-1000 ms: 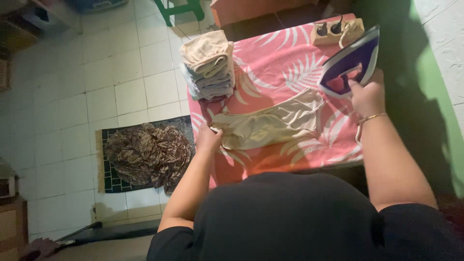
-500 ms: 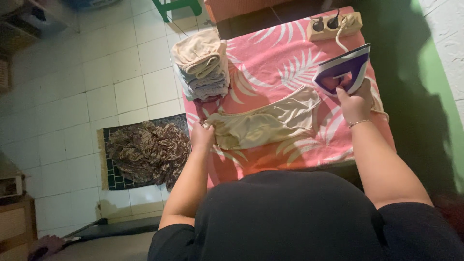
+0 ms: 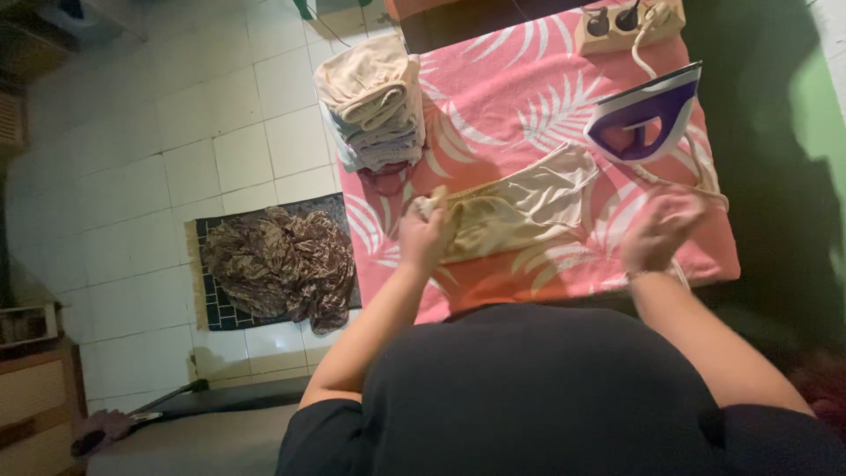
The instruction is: Ironing and folding multiple pairs of undergarments on a low table.
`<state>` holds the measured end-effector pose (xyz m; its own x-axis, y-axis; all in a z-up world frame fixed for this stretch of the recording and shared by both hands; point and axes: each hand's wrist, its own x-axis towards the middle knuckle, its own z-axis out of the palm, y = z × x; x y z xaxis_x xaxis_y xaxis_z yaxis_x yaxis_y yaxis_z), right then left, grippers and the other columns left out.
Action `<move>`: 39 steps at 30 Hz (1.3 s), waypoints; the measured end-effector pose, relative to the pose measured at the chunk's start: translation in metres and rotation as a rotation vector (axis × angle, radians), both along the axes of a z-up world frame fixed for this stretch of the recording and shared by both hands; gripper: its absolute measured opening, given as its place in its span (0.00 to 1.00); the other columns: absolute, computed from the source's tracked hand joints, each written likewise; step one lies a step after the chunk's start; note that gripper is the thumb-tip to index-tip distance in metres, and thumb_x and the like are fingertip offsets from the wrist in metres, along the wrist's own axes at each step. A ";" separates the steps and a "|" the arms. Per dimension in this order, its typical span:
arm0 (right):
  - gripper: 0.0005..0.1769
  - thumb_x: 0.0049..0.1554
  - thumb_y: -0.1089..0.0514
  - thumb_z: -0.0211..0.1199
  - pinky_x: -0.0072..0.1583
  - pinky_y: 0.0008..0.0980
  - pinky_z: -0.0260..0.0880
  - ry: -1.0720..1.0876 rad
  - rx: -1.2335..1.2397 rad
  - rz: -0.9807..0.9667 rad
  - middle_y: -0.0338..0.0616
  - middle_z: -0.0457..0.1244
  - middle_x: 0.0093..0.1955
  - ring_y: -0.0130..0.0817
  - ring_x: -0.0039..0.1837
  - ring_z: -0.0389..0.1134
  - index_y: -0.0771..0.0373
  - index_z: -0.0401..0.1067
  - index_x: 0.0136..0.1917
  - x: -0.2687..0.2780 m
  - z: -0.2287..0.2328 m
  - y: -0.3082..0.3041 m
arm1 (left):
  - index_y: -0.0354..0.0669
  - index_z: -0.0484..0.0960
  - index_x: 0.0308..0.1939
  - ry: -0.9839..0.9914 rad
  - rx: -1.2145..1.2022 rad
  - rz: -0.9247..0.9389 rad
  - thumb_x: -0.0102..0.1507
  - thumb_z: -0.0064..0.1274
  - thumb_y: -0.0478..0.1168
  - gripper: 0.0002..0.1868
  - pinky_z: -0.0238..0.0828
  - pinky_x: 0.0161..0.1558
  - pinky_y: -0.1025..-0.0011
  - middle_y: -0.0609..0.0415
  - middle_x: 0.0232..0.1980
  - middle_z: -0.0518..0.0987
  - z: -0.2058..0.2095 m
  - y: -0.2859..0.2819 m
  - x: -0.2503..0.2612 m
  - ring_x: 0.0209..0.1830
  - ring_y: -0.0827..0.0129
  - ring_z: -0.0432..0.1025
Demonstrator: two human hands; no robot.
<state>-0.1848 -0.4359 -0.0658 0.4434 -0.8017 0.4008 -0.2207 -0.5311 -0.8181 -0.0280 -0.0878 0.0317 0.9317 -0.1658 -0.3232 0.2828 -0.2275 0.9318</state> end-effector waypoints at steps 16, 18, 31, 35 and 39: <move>0.29 0.67 0.46 0.59 0.72 0.51 0.56 0.367 -0.177 0.419 0.64 0.57 0.73 0.58 0.73 0.58 0.66 0.69 0.73 0.052 0.042 0.090 | 0.37 0.76 0.57 -0.073 -0.233 -0.044 0.69 0.47 0.51 0.22 0.76 0.46 0.70 0.52 0.52 0.81 -0.060 0.044 -0.010 0.45 0.69 0.77; 0.24 0.65 0.45 0.60 0.69 0.47 0.58 0.534 -0.173 0.529 0.56 0.60 0.66 0.52 0.70 0.60 0.63 0.71 0.67 0.060 0.085 0.114 | 0.36 0.75 0.56 0.047 -0.216 0.067 0.71 0.46 0.51 0.21 0.70 0.38 0.67 0.51 0.48 0.77 -0.067 0.061 -0.010 0.38 0.67 0.71; 0.06 0.57 0.61 0.62 0.66 0.47 0.60 0.091 -0.500 1.061 0.41 0.65 0.57 0.40 0.61 0.64 0.57 0.73 0.49 0.037 0.075 0.133 | 0.36 0.80 0.49 -0.147 0.090 -0.199 0.67 0.53 0.49 0.19 0.73 0.49 0.61 0.46 0.43 0.83 -0.065 0.050 -0.026 0.44 0.56 0.78; 0.08 0.61 0.63 0.60 0.62 0.47 0.61 0.079 -0.480 0.659 0.50 0.60 0.54 0.45 0.59 0.61 0.63 0.64 0.52 0.011 0.075 0.081 | 0.42 0.78 0.59 -0.538 0.387 -0.309 0.62 0.60 0.49 0.25 0.68 0.51 0.51 0.41 0.46 0.79 0.000 0.024 -0.017 0.50 0.43 0.72; 0.10 0.65 0.64 0.60 0.62 0.43 0.63 0.097 -0.321 0.522 0.52 0.58 0.56 0.43 0.59 0.60 0.66 0.61 0.56 -0.002 0.078 0.065 | 0.44 0.79 0.57 -0.991 0.497 -0.321 0.53 0.63 0.52 0.31 0.68 0.52 0.48 0.35 0.54 0.78 0.007 -0.007 0.005 0.53 0.40 0.71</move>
